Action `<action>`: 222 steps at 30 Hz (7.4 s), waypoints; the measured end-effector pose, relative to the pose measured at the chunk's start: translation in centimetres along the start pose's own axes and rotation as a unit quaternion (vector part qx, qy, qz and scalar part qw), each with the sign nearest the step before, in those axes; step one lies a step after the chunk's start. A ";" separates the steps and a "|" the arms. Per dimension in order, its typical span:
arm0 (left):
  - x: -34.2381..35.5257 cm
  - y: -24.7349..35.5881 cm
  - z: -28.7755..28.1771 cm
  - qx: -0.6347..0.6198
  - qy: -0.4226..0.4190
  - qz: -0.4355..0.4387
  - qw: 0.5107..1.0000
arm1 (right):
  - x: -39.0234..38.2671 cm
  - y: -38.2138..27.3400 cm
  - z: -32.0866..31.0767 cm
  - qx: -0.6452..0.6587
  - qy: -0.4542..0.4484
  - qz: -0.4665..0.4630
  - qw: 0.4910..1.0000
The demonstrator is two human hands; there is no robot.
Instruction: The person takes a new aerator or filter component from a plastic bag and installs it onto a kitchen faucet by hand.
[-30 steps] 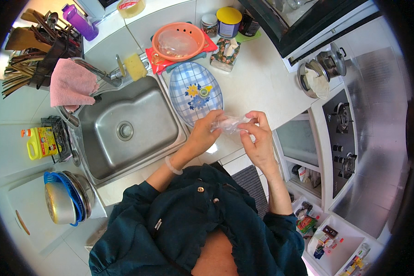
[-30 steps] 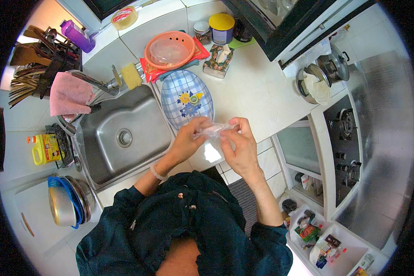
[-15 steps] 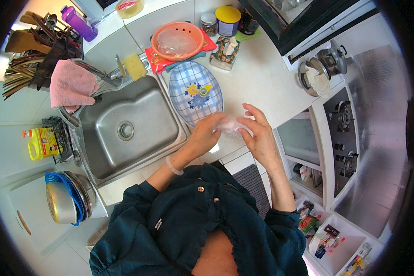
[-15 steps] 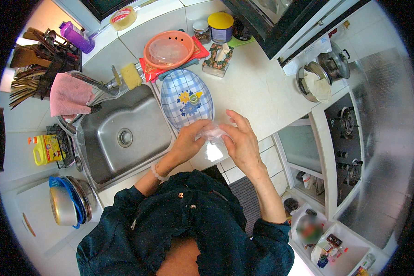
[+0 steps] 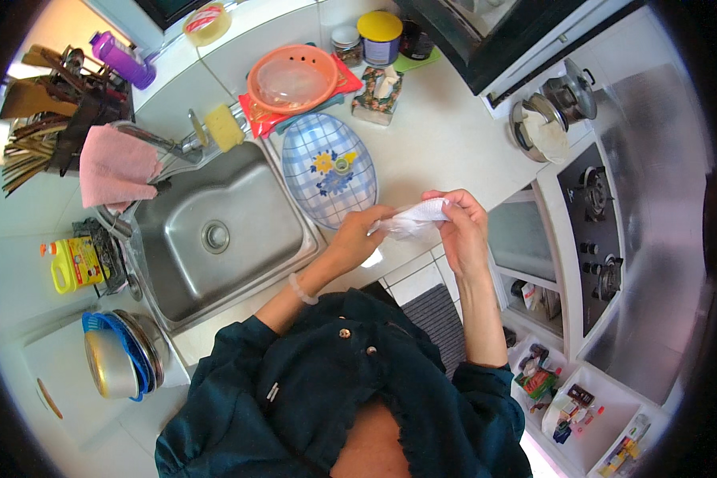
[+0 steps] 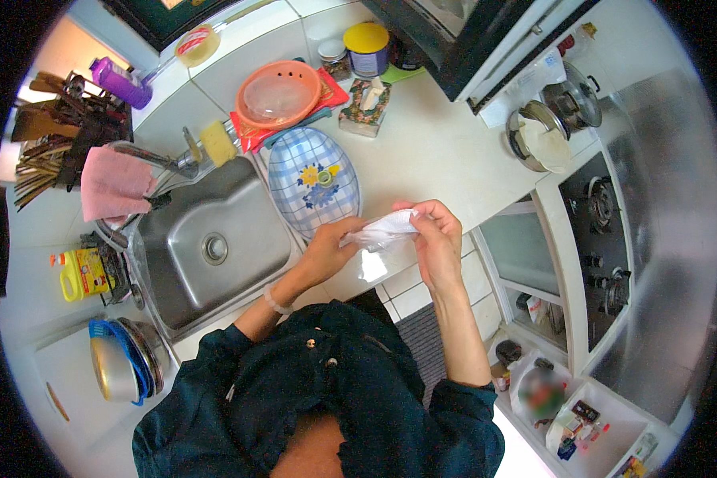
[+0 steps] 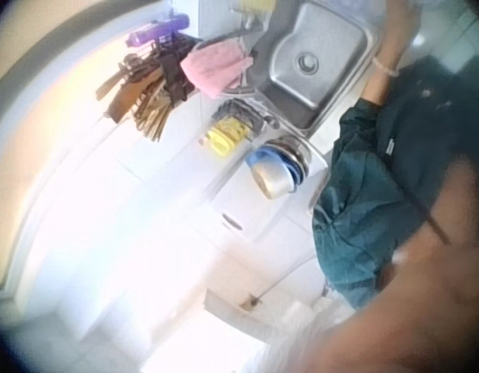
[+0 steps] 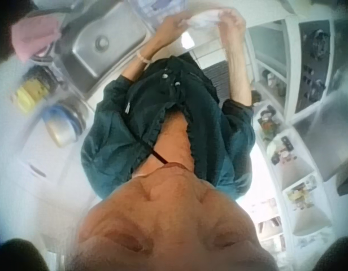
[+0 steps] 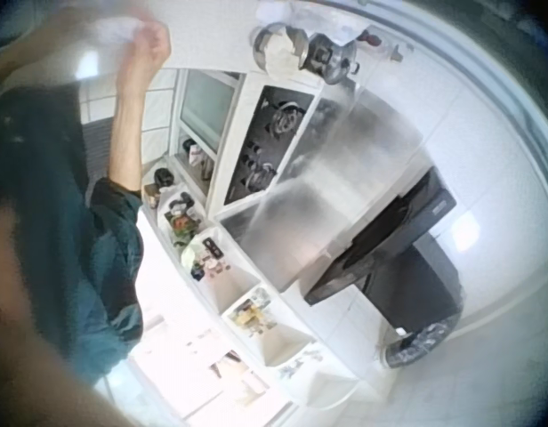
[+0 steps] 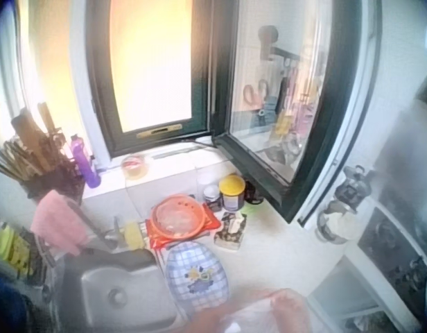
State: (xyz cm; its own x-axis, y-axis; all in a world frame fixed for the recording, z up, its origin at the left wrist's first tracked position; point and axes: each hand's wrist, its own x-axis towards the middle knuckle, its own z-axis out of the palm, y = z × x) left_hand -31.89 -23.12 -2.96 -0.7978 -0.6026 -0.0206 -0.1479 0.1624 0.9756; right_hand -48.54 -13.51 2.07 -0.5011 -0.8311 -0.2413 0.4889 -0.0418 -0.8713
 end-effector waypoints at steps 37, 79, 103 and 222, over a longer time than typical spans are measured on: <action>-3.8 -2.5 -2.5 -0.088 0.026 -0.083 0.992 | 11.8 6.6 1.2 -0.553 0.057 -0.082 0.827; -0.5 -1.2 0.2 -0.306 -0.133 -0.212 0.919 | 0.2 -0.6 0.0 -0.214 0.019 0.019 0.976; 3.5 0.7 1.4 -0.264 -0.175 -0.135 0.939 | 2.5 -1.9 0.2 -0.279 0.001 -0.048 0.959; 16.5 2.1 4.7 0.129 0.030 -0.004 0.991 | 7.1 -3.9 -9.4 0.040 0.214 0.015 0.976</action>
State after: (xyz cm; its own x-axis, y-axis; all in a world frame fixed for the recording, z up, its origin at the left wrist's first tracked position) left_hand -48.13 -29.06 -2.23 -0.7602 -0.6497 -0.0082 -0.3060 0.3470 0.8866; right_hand -60.73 -14.05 -0.27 -0.7301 -0.5252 -0.4372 0.5536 -0.0794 -0.8290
